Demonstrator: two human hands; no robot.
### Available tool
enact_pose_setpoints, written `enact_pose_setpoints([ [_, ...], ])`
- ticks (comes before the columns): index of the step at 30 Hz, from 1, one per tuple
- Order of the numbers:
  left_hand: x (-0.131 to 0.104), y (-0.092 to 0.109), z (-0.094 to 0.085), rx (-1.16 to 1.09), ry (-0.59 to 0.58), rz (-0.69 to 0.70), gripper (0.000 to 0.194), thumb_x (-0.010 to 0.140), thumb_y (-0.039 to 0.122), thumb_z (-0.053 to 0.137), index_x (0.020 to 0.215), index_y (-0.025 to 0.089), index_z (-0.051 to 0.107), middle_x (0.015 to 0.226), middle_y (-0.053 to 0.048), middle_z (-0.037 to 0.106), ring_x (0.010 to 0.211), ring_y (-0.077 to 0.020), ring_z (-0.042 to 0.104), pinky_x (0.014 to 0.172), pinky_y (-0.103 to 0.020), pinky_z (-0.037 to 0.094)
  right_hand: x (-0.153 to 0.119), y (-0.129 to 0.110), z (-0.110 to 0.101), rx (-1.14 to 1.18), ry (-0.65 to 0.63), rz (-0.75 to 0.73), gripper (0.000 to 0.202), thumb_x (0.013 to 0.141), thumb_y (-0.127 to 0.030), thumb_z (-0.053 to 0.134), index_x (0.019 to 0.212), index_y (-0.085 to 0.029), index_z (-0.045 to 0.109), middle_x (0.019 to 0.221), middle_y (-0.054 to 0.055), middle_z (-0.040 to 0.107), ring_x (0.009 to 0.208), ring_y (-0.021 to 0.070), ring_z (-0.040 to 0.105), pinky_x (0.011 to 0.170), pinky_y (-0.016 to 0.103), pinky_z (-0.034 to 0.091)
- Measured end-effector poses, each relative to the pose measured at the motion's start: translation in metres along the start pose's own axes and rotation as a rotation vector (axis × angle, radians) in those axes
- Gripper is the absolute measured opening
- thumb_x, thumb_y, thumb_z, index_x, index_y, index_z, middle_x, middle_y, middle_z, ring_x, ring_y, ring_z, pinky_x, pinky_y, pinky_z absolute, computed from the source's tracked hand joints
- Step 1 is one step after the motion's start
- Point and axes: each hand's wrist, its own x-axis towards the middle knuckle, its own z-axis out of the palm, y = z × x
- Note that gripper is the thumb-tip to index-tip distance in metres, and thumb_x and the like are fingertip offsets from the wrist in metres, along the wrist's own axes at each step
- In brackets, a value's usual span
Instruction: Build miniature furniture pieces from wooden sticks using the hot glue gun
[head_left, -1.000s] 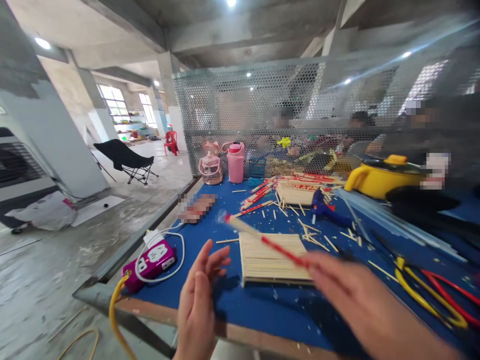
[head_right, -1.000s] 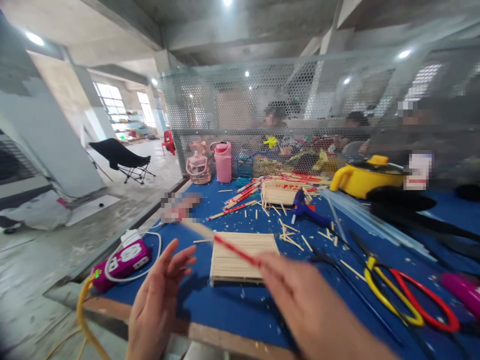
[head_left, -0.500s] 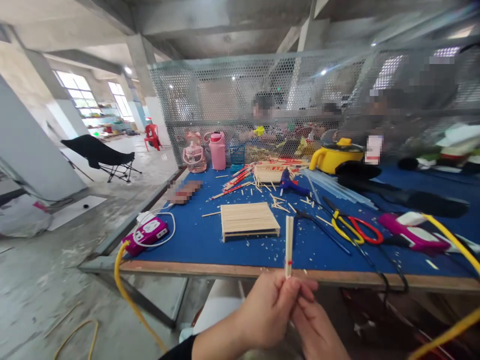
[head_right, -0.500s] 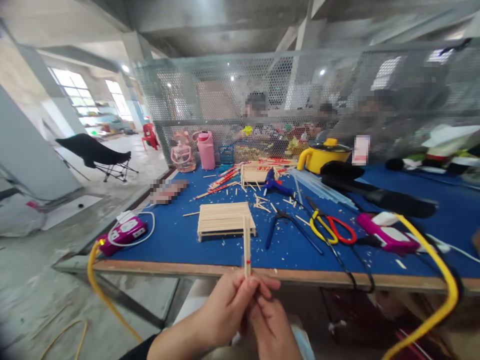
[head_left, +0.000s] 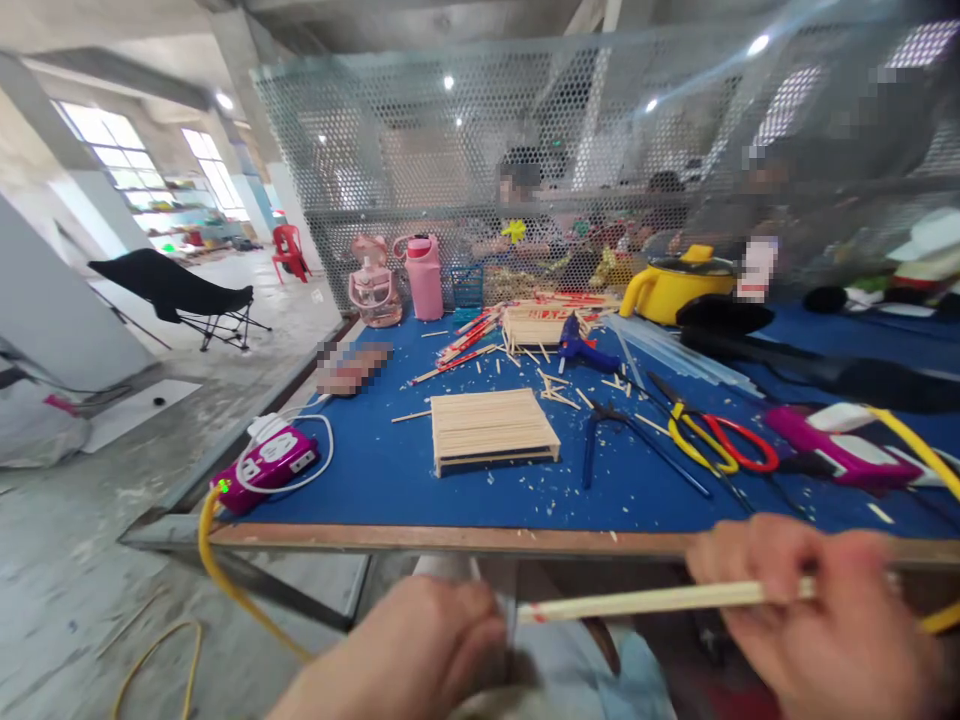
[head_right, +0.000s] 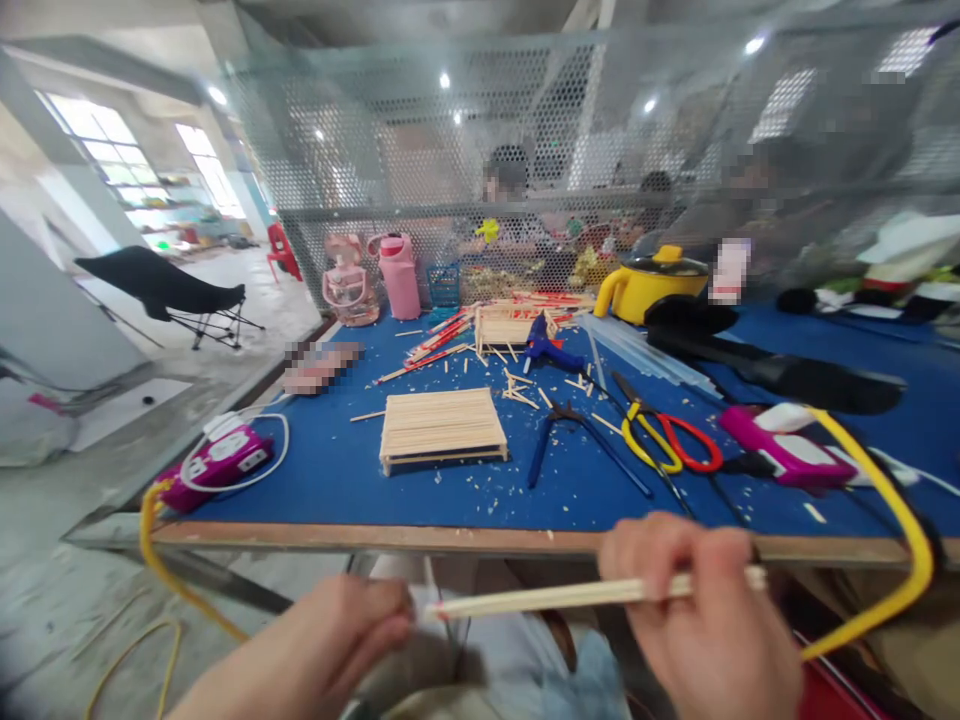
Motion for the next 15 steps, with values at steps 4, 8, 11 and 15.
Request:
enact_pose_setpoints([
  [4, 0.016, -0.025, -0.065, 0.301, 0.269, -0.087, 0.038, 0.09, 0.041, 0.035, 0.089, 0.02, 0.067, 0.082, -0.004, 0.068, 0.073, -0.0183, 0.061, 0.068, -0.024, 0.047, 0.05, -0.01, -0.018, 0.085, 0.179, -0.093, 0.055, 0.083, -0.064, 0.039, 0.048, -0.021, 0.044, 0.04, -0.003, 0.027, 0.037, 0.0104, 0.029, 0.036, 0.024, 0.027],
  [8, 0.099, -0.047, -0.105, 0.526, 0.532, -0.085, 0.046, 0.092, 0.038, 0.028, 0.114, 0.015, 0.061, 0.11, -0.01, 0.066, 0.101, -0.0247, 0.059, 0.091, -0.035, 0.043, 0.091, 0.0, -0.009, -0.029, 0.095, -0.107, 0.036, 0.079, -0.052, 0.057, 0.061, -0.021, 0.055, 0.056, -0.001, 0.05, 0.049, 0.0114, 0.047, 0.041, 0.024, 0.036],
  [11, 0.173, -0.06, -0.106, 0.689, 0.516, -0.047, 0.04, 0.088, 0.023, 0.033, 0.113, 0.009, 0.061, 0.108, -0.017, 0.065, 0.105, -0.0273, 0.057, 0.093, -0.039, 0.041, 0.119, 0.014, 0.007, -0.104, -0.021, -0.022, 0.023, 0.082, -0.041, 0.057, 0.07, -0.021, 0.056, 0.061, -0.002, 0.053, 0.052, 0.0101, 0.05, 0.044, 0.021, 0.04],
  [15, 0.224, -0.071, -0.093, 0.7, 0.572, 0.001, 0.041, 0.084, 0.027, 0.046, 0.117, 0.007, 0.059, 0.117, -0.022, 0.059, 0.113, -0.0326, 0.051, 0.096, -0.047, 0.037, 0.161, 0.026, 0.025, -0.173, -0.169, 0.051, 0.018, 0.081, -0.038, 0.058, 0.077, -0.021, 0.055, 0.07, -0.003, 0.055, 0.058, 0.0092, 0.055, 0.048, 0.02, 0.044],
])
